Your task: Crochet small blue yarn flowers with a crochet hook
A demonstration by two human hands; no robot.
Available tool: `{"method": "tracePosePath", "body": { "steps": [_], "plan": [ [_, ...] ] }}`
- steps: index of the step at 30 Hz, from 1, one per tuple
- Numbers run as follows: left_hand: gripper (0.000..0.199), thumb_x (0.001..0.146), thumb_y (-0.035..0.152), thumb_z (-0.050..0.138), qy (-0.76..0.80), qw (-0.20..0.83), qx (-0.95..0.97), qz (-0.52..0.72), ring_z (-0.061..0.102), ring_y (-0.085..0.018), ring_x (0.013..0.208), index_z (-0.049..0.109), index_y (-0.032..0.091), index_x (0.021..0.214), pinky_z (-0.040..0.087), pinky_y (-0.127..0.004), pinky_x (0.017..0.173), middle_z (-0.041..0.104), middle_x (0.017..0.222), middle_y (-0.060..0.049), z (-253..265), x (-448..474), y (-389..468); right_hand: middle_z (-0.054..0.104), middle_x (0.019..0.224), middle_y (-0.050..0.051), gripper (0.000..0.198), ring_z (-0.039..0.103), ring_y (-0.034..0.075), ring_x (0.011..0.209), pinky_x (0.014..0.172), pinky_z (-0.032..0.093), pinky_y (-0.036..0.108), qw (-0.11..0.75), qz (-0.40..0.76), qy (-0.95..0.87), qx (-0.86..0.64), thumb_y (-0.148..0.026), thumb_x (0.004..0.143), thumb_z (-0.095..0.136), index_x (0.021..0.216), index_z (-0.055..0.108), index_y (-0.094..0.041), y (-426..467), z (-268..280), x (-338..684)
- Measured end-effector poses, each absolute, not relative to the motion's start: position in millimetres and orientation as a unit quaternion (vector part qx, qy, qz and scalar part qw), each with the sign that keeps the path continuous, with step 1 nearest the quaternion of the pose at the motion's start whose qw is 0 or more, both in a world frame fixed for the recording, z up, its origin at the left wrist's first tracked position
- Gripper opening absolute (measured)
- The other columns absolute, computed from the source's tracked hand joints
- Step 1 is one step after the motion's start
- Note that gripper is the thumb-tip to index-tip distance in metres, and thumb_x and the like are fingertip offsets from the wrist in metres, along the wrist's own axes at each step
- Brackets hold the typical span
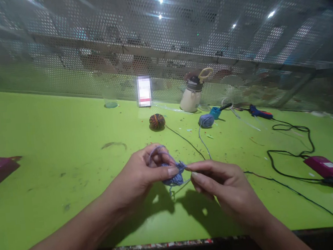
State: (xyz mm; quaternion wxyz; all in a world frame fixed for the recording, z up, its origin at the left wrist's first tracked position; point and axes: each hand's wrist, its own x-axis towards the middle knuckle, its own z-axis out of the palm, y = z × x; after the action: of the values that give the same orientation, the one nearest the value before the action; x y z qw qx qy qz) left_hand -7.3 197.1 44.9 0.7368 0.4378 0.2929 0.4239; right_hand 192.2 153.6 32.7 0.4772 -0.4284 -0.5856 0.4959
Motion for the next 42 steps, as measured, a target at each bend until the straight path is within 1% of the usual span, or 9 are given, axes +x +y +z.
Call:
{"method": "tracePosePath", "body": {
  "steps": [2,4,7,19,28,30,33,37,42],
  "plan": [
    [0.049,0.067,0.012,0.084,0.294,0.735,0.450,0.414,0.059,-0.010,0.068,0.061,0.017,0.110,0.047,-0.023,0.066,0.064,0.073,0.004,46,-9,198,0.058,0.061,-0.002,0.014,0.044,0.007,0.050,0.045,0.032,0.019,0.466,0.529,-0.559,-0.436,-0.031,0.086,0.071,0.098,0.077,-0.026,153,33,191],
    [0.078,0.070,0.012,0.082,0.289,0.729,0.473,0.401,0.060,-0.011,0.069,0.044,0.019,0.138,0.048,-0.024,0.067,0.064,0.075,0.003,48,-9,198,0.058,0.062,-0.002,0.019,0.043,0.006,0.050,0.044,0.033,0.018,0.453,0.559,-0.538,-0.438,-0.033,0.086,0.071,0.103,0.076,-0.027,152,35,189],
    [0.095,0.074,0.012,0.079,0.295,0.705,0.503,0.404,0.059,-0.011,0.070,0.023,0.020,0.151,0.048,-0.025,0.068,0.063,0.078,0.003,50,-9,197,0.057,0.063,-0.003,0.024,0.043,0.006,0.050,0.045,0.033,0.018,0.439,0.585,-0.522,-0.439,-0.033,0.086,0.071,0.109,0.073,-0.028,152,37,187],
    [0.084,0.083,0.008,0.059,0.361,0.487,0.694,0.388,0.059,-0.017,0.071,0.017,0.029,0.153,0.048,-0.034,0.070,0.059,0.073,0.003,38,0,192,0.052,0.059,-0.004,0.026,0.042,0.008,0.050,0.047,0.031,0.022,0.387,0.554,-0.557,-0.482,-0.027,0.082,0.069,0.106,0.074,-0.018,166,42,185],
    [0.080,0.083,0.002,0.052,0.254,0.036,0.848,0.464,0.052,-0.021,0.076,0.023,0.027,0.153,0.046,-0.035,0.068,0.061,0.088,-0.005,9,-3,189,0.055,0.058,-0.004,0.024,0.040,0.006,0.045,0.043,0.028,0.019,0.470,0.614,-0.452,-0.444,-0.028,0.079,0.074,0.100,0.073,-0.016,169,38,172],
    [0.074,0.082,0.004,0.057,0.260,0.069,0.837,0.476,0.053,-0.022,0.079,0.038,0.032,0.147,0.046,-0.037,0.072,0.063,0.091,-0.006,11,-3,186,0.057,0.059,-0.004,0.026,0.040,0.005,0.044,0.042,0.027,0.019,0.491,0.640,-0.416,-0.421,-0.027,0.079,0.076,0.102,0.073,-0.017,168,38,168],
    [0.062,0.079,0.008,0.065,0.332,0.295,0.741,0.504,0.059,-0.024,0.088,0.055,0.031,0.135,0.046,-0.039,0.084,0.067,0.093,-0.006,25,-2,183,0.057,0.060,-0.005,0.032,0.040,0.004,0.042,0.040,0.026,0.017,0.521,0.663,-0.367,-0.393,-0.025,0.079,0.076,0.110,0.071,-0.018,166,36,163],
    [0.098,0.075,0.012,0.075,0.360,0.617,0.516,0.473,0.065,-0.021,0.080,0.018,0.025,0.154,0.050,-0.036,0.078,0.070,0.085,-0.004,45,-1,190,0.057,0.059,-0.004,0.033,0.039,0.004,0.042,0.039,0.026,0.017,0.534,0.653,-0.357,-0.401,-0.024,0.078,0.076,0.110,0.072,-0.019,163,35,163],
    [0.105,0.072,0.009,0.078,0.323,0.716,0.419,0.455,0.063,-0.015,0.074,0.013,0.019,0.153,0.047,-0.030,0.074,0.069,0.081,-0.002,51,-5,198,0.058,0.059,-0.003,0.028,0.041,0.004,0.044,0.041,0.028,0.016,0.525,0.634,-0.397,-0.407,-0.025,0.079,0.076,0.107,0.074,-0.021,163,36,170]
  ]
}}
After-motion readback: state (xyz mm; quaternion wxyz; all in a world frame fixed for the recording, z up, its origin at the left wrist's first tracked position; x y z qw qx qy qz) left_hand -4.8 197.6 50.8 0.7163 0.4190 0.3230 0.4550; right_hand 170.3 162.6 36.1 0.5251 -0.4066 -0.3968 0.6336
